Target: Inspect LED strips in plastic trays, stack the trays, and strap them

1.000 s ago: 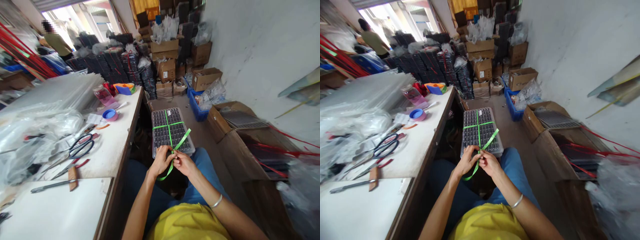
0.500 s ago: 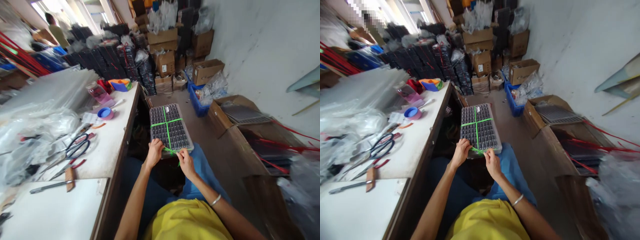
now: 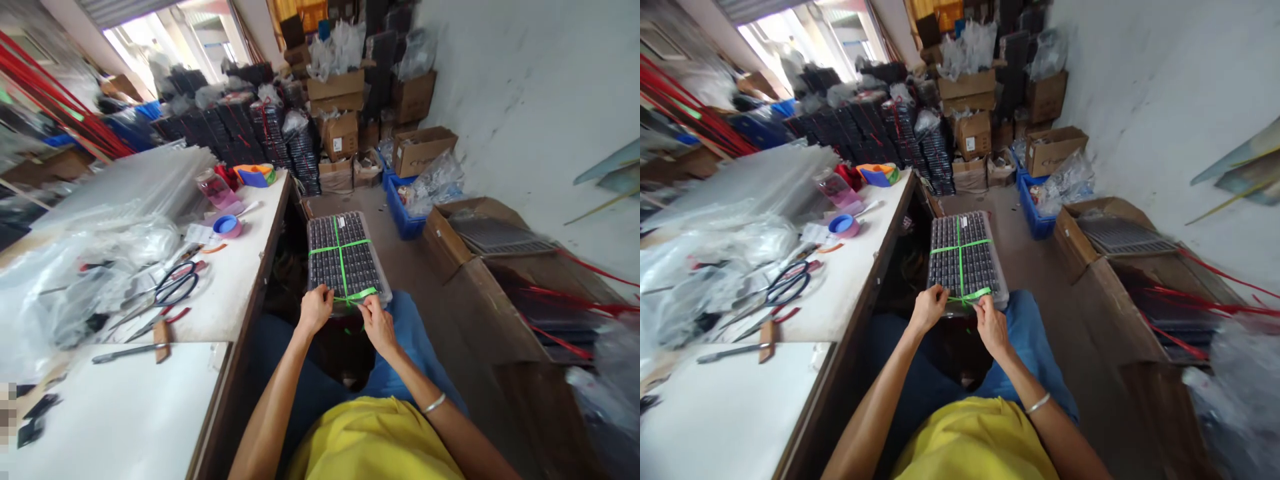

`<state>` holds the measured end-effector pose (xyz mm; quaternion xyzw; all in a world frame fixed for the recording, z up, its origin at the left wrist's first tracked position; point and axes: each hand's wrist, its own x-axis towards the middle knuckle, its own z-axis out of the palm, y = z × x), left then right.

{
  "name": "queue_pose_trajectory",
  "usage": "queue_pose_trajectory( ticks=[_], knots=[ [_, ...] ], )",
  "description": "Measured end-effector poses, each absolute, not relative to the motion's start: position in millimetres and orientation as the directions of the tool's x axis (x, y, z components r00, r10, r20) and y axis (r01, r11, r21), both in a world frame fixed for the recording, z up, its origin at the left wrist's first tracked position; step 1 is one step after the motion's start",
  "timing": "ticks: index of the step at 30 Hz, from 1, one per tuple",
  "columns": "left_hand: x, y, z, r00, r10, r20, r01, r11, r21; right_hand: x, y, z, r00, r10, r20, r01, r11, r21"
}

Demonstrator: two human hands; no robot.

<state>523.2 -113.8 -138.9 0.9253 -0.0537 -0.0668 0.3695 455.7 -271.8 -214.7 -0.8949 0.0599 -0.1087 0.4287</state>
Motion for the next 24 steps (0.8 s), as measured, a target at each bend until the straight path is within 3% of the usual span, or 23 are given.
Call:
queue_pose_trajectory(
  ticks=[3,7,11,14,20,24],
  knots=[
    [522.8,-109.3,-128.1,0.95,-0.292,-0.113,-0.096,-0.616,0.782,451.8,-280.1,-198.8,0.987,-0.117,0.111,0.006,-0.658,-0.753],
    [518.8,-106.0,-121.7,0.844,-0.531,-0.077,-0.185,-0.424,0.887,445.8,-289.9,-172.0,0.996,0.079,0.041,0.083,-0.669,-0.739],
    [515.1,-114.0,-132.0,0.804,-0.594,-0.04,-0.237,-0.381,0.894,459.0,-297.8,-142.2,0.98,0.194,0.042,0.164,-0.668,-0.726],
    [514.9,-129.0,-142.3,0.827,-0.562,-0.004,-0.278,-0.416,0.866,480.1,-302.7,-123.9,0.979,0.148,0.14,0.204,-0.702,-0.683],
    [525.2,-140.4,-148.4,0.888,-0.46,-0.027,-0.198,-0.435,0.878,487.8,-287.5,-127.7,0.917,-0.059,0.394,0.241,-0.706,-0.666],
    [534.9,-133.1,-147.9,0.87,-0.491,-0.042,-0.172,-0.382,0.908,475.8,-268.8,-155.7,0.851,-0.029,0.524,0.4,-0.612,-0.683]
  ],
)
